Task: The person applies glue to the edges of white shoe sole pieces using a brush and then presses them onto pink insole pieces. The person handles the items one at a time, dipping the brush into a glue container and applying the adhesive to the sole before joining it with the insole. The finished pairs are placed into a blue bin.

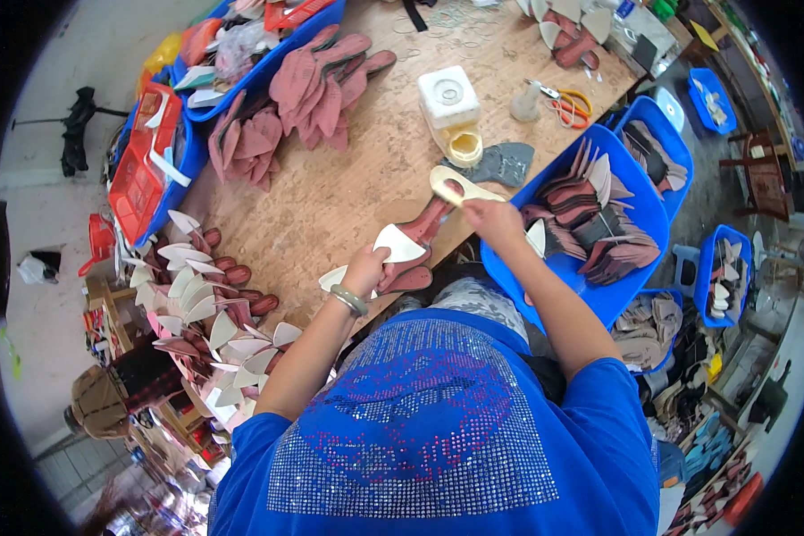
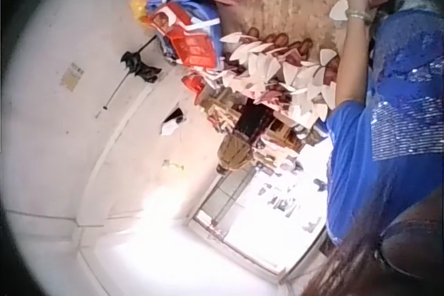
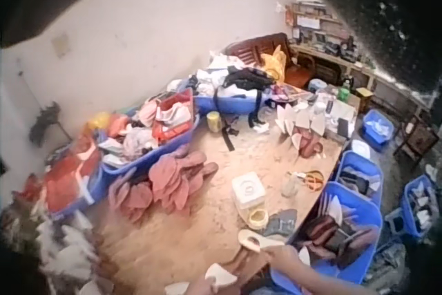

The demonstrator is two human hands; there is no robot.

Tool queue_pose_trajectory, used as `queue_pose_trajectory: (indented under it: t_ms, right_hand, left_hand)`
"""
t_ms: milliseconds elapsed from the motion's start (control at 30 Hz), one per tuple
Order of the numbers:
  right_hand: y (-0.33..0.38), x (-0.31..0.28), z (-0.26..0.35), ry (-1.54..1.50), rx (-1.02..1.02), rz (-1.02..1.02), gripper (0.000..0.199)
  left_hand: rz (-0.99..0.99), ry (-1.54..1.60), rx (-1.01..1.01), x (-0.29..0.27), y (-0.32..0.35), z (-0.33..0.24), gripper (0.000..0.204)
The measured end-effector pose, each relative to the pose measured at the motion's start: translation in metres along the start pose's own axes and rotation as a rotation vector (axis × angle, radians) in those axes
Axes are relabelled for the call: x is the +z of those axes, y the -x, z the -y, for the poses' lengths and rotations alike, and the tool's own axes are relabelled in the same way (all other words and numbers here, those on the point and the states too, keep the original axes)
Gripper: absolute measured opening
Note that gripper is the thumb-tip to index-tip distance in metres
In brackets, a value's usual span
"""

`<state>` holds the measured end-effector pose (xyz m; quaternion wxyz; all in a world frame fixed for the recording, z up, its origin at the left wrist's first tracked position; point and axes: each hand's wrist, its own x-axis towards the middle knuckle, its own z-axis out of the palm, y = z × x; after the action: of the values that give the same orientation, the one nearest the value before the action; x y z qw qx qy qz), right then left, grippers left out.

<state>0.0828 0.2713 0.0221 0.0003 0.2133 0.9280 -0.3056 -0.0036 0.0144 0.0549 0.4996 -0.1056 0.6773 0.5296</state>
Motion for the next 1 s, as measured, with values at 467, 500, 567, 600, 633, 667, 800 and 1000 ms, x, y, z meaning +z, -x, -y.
queue_pose_trajectory:
  t_ms: [467, 500, 567, 600, 633, 667, 800, 1000]
  right_hand:
    - [-0.055, -0.015, 0.097, -0.185, -0.358, -0.080, 0.019]
    - [-0.064, -0.018, 0.104, -0.142, -0.331, -0.069, 0.018]
    - [-0.075, -0.017, 0.114, -0.180, -0.337, -0.032, 0.018]
    - [-0.079, -0.016, 0.118, -0.196, -0.339, -0.013, 0.018]
    - [-0.080, -0.014, 0.123, -0.222, -0.345, -0.001, 0.018]
    - [-0.079, -0.012, 0.126, -0.213, -0.345, 0.029, 0.019]
    - [-0.054, 0.012, 0.141, -0.254, -0.478, 0.198, 0.019]
    - [-0.035, 0.014, 0.172, -0.526, -0.256, 0.477, 0.021]
  left_hand:
    - [-0.143, 0.272, 0.105, -0.081, 0.091, -0.021, 0.014]
    - [-0.161, 0.292, 0.113, -0.085, 0.096, -0.020, 0.014]
    - [-0.187, 0.356, 0.133, -0.094, 0.101, -0.016, 0.014]
    - [-0.197, 0.388, 0.144, -0.098, 0.101, -0.013, 0.015]
    - [-0.209, 0.412, 0.164, -0.103, 0.101, -0.009, 0.015]
    - [-0.221, 0.435, 0.185, -0.108, 0.100, -0.006, 0.016]
    - [-0.279, 0.427, 0.178, -0.118, 0.092, -0.001, 0.018]
    - [-0.642, -0.084, 0.513, -0.151, 0.075, -0.017, 0.026]
